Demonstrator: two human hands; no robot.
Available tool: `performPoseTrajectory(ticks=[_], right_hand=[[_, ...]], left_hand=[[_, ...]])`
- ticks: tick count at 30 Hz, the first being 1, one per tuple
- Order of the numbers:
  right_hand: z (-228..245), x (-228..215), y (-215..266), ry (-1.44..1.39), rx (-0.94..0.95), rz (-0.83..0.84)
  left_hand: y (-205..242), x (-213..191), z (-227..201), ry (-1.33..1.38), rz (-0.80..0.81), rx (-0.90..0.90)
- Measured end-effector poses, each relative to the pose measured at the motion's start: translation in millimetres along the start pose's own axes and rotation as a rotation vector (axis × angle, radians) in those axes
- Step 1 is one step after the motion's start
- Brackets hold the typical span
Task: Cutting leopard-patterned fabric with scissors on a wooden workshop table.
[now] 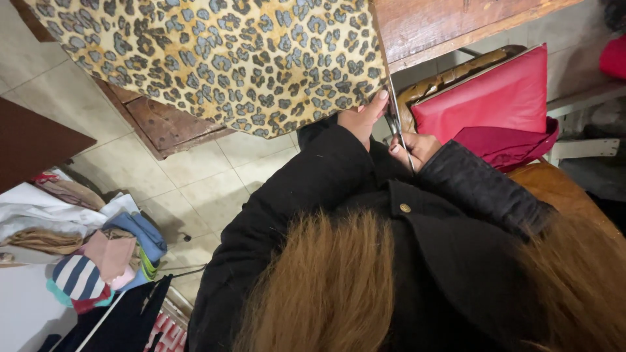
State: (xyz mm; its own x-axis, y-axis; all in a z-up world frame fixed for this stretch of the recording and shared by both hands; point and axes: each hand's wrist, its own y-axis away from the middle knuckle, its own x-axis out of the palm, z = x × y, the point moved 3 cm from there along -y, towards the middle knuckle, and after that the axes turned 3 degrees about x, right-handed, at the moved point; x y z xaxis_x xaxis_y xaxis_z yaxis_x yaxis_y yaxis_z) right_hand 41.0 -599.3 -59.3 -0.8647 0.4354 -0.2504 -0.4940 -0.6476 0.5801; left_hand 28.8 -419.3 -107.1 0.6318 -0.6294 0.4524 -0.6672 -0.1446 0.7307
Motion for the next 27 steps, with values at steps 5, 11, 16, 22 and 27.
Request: performPoseTrajectory(ticks=[5,11,16,22,27], right_hand=[[-10.8,3.6,-2.9,0.011,0.065,-0.015],[-8.9,0.8,-1.9,0.086,0.130,-0.025],[-3.1,-0.3,-1.4,0.099,0.128,-0.051],[0.7,-2.4,0.0,0.133,0.153,-0.060],[-12.4,1.3,-0.4,0.075,0.108,-0.065]], left_hand=[[-1.3,-0.1,5.9,0.180,0.055,-0.037],[1.3,3.7,-2.1,0.102,0.064,0.033],[5.0,6.1,-6.3,0.088,0.032,0.033],[6.5,9.8,-10.9,0.104,0.057,0.067],[2.5,7.6,-3.9,0.117,0.068,0.095]])
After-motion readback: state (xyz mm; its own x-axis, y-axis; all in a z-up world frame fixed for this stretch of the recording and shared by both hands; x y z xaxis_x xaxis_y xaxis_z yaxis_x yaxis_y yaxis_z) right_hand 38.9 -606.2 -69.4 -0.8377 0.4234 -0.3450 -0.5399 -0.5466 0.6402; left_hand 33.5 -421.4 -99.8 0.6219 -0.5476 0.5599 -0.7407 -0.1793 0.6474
